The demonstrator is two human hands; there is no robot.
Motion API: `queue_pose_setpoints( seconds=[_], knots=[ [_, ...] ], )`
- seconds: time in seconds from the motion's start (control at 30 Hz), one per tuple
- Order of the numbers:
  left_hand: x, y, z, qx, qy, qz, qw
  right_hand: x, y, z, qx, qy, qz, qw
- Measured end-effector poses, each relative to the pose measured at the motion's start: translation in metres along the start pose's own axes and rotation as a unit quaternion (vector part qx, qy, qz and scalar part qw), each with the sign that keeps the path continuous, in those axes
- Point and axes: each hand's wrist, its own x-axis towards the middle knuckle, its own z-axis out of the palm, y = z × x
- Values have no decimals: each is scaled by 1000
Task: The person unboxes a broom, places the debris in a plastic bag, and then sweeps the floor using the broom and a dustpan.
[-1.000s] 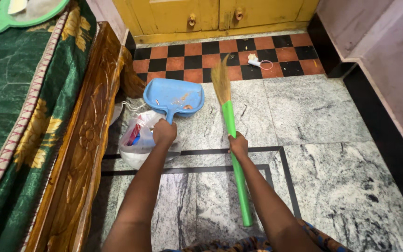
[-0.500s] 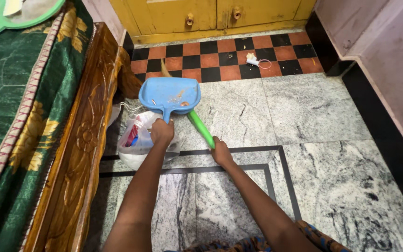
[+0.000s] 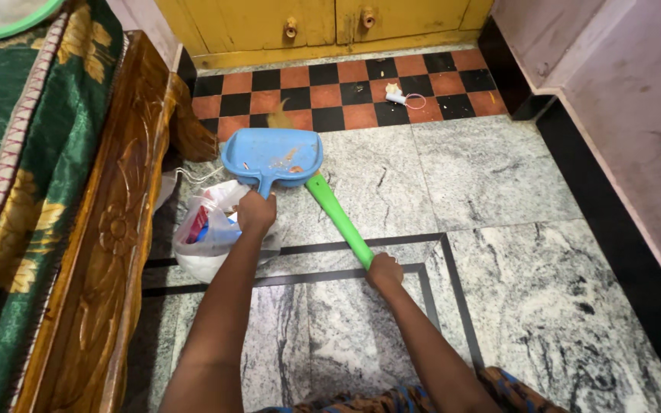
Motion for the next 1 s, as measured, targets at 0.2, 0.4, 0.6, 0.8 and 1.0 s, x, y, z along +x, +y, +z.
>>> queue_pose_setpoints(
  seconds=[0.2, 0.4, 0.6, 0.8, 1.0],
  knots=[
    [4, 1, 11, 1, -14, 6, 1000, 27, 23, 10, 87, 10, -86, 992],
    [-16, 11, -1, -42, 25, 22, 999, 20, -16, 1, 257, 60, -133, 955],
    [-25, 43, 1, -89, 21, 26, 995, 23, -84, -19, 354, -4, -403, 844],
    [-32, 57, 9, -86, 48, 65, 993, 3, -109, -43, 475, -292, -240, 795],
    [-26, 49, -2, -101, 21, 28, 994, 5, -105, -12, 544, -190, -206, 791]
  ],
)
